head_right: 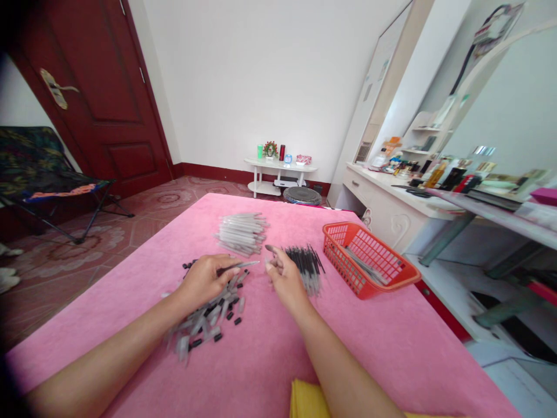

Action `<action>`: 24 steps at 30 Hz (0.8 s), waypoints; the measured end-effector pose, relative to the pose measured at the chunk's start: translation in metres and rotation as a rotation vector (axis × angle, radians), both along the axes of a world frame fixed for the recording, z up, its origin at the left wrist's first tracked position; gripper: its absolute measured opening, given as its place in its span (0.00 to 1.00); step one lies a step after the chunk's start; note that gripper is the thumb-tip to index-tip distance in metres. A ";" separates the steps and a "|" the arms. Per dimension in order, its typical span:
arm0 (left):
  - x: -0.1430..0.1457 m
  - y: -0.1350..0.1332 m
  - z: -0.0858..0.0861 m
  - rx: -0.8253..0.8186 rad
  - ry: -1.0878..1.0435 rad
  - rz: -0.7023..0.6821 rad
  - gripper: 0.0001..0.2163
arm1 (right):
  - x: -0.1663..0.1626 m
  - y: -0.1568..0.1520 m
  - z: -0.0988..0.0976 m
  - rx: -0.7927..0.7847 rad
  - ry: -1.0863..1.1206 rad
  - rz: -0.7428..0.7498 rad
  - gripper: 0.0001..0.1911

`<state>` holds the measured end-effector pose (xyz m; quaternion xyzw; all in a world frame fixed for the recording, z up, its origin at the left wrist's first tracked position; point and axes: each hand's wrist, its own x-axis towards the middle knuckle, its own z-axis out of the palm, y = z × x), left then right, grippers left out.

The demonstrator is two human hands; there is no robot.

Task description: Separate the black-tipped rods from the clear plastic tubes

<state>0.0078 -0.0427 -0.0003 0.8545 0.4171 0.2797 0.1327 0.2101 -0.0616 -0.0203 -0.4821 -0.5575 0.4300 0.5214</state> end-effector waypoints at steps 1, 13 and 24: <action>0.000 0.000 0.000 -0.001 0.002 0.000 0.12 | 0.001 0.001 0.000 0.035 -0.050 -0.023 0.19; 0.000 -0.002 0.003 -0.010 0.006 -0.010 0.10 | 0.013 0.004 0.002 0.279 -0.382 -0.073 0.09; 0.003 0.000 0.000 -0.168 -0.104 -0.107 0.12 | 0.006 -0.010 0.021 0.437 -0.578 -0.036 0.10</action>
